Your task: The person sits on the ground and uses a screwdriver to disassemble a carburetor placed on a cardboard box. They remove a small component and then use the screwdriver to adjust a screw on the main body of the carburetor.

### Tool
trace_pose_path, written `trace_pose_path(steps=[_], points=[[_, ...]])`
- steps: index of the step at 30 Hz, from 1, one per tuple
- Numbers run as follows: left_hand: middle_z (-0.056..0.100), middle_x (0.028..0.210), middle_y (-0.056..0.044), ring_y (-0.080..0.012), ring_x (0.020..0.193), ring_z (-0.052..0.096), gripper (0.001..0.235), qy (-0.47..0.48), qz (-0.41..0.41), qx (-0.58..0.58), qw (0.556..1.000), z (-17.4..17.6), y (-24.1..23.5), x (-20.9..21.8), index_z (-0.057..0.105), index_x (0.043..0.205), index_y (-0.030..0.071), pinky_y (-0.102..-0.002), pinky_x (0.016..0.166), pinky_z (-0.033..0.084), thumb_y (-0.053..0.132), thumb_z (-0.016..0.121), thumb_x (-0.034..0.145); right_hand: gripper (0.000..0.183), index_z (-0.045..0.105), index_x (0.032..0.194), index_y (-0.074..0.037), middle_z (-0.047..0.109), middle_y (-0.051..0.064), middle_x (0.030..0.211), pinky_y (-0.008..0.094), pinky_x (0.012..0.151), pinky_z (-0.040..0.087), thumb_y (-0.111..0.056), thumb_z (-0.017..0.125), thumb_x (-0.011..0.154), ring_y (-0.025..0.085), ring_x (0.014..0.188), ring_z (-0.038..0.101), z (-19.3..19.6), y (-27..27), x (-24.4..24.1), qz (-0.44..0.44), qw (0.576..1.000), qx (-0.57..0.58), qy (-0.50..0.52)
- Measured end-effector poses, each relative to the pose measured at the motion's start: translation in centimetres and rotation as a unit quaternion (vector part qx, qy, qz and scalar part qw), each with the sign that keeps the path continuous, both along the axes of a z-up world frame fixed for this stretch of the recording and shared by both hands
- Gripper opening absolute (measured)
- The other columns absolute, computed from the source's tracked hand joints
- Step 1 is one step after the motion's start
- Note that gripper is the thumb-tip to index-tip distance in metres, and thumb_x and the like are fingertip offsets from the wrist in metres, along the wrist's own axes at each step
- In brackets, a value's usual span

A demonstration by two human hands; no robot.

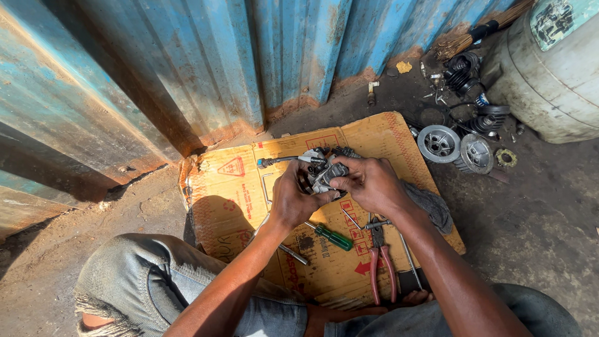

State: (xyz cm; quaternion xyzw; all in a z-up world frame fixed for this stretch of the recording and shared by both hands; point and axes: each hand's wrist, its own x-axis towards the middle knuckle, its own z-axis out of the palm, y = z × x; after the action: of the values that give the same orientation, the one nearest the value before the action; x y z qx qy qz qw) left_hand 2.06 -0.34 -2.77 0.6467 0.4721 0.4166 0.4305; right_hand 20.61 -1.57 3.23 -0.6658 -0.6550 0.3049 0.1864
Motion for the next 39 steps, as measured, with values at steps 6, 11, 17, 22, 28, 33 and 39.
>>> trace_pose_path(steps=[6, 11, 17, 22, 28, 33, 39], points=[[0.076, 0.087, -0.01, -0.0168, 0.076, 0.073, 0.065, 0.014, 0.032, -0.025, 0.999, -0.5, 0.2, 0.0, 0.062, 0.105, 0.0, -0.031, 0.069, 0.06, 0.028, 0.099, 0.059, 0.045, 0.068, 0.128, -0.013, 0.08, 0.016, 0.081, 0.04, 0.063, 0.059, -0.028, 0.078, 0.087, 0.02, 0.07, 0.077, -0.4, -0.5, -0.6, 0.053, 0.993, 0.076, -0.069], [0.076, 0.088, -0.009, -0.0165, 0.076, 0.072, 0.064, 0.002, 0.034, -0.015, 0.999, -0.6, 0.3, -0.1, 0.062, 0.103, 0.0, -0.032, 0.068, 0.06, 0.028, 0.099, 0.058, 0.043, 0.068, 0.127, -0.014, 0.079, 0.015, 0.082, 0.042, 0.06, 0.059, -0.021, 0.077, 0.086, 0.022, 0.063, 0.078, 0.0, -0.2, -0.4, 0.072, 0.994, 0.075, -0.045], [0.076, 0.088, -0.009, -0.0148, 0.075, 0.072, 0.062, -0.023, 0.027, 0.003, 0.999, -1.0, 0.3, 0.0, 0.063, 0.102, 0.0, -0.031, 0.067, 0.06, 0.028, 0.098, 0.06, 0.042, 0.069, 0.126, -0.014, 0.08, 0.012, 0.082, 0.04, 0.062, 0.06, -0.016, 0.076, 0.085, 0.019, 0.067, 0.078, -1.3, 0.4, 0.0, 0.072, 0.994, 0.072, -0.043], [0.076, 0.087, -0.009, -0.014, 0.073, 0.072, 0.06, 0.0, 0.025, 0.002, 1.0, -0.4, 0.5, 0.3, 0.064, 0.101, -0.001, -0.03, 0.066, 0.06, 0.027, 0.098, 0.06, 0.046, 0.067, 0.132, -0.016, 0.081, 0.013, 0.089, 0.038, 0.067, 0.06, -0.024, 0.077, 0.087, 0.017, 0.079, 0.079, -2.5, 0.6, 1.2, 0.04, 0.999, 0.02, 0.002], [0.076, 0.085, -0.008, -0.0147, 0.07, 0.067, 0.062, 0.025, 0.008, -0.034, 0.999, 0.5, 1.0, 0.2, 0.065, 0.107, 0.002, -0.031, 0.064, 0.056, 0.025, 0.098, 0.06, 0.048, 0.06, 0.142, -0.02, 0.078, 0.009, 0.096, 0.032, 0.07, 0.063, -0.032, 0.062, 0.096, 0.014, 0.087, 0.077, -1.9, 1.7, 3.2, -0.015, 0.993, -0.037, 0.108], [0.077, 0.088, -0.006, -0.0152, 0.068, 0.071, 0.062, 0.0, -0.006, -0.013, 1.0, 0.7, 1.8, 1.0, 0.061, 0.112, 0.004, -0.03, 0.061, 0.055, 0.026, 0.095, 0.065, 0.043, 0.067, 0.136, -0.008, 0.076, 0.016, 0.091, 0.034, 0.068, 0.057, -0.032, 0.065, 0.101, 0.016, 0.08, 0.069, -4.0, 2.2, 3.2, -0.024, 0.991, 0.033, 0.131], [0.073, 0.105, -0.011, -0.0317, 0.103, 0.065, 0.072, 0.125, 0.006, 0.001, 0.992, 0.0, 3.0, 3.6, 0.056, 0.129, 0.015, -0.052, 0.088, 0.046, 0.038, 0.09, 0.07, 0.048, 0.062, 0.139, -0.009, 0.077, 0.004, 0.094, 0.029, 0.067, 0.065, -0.035, 0.061, 0.098, 0.009, 0.08, 0.075, -7.3, 4.2, 5.8, -0.085, 0.978, 0.015, 0.192]])
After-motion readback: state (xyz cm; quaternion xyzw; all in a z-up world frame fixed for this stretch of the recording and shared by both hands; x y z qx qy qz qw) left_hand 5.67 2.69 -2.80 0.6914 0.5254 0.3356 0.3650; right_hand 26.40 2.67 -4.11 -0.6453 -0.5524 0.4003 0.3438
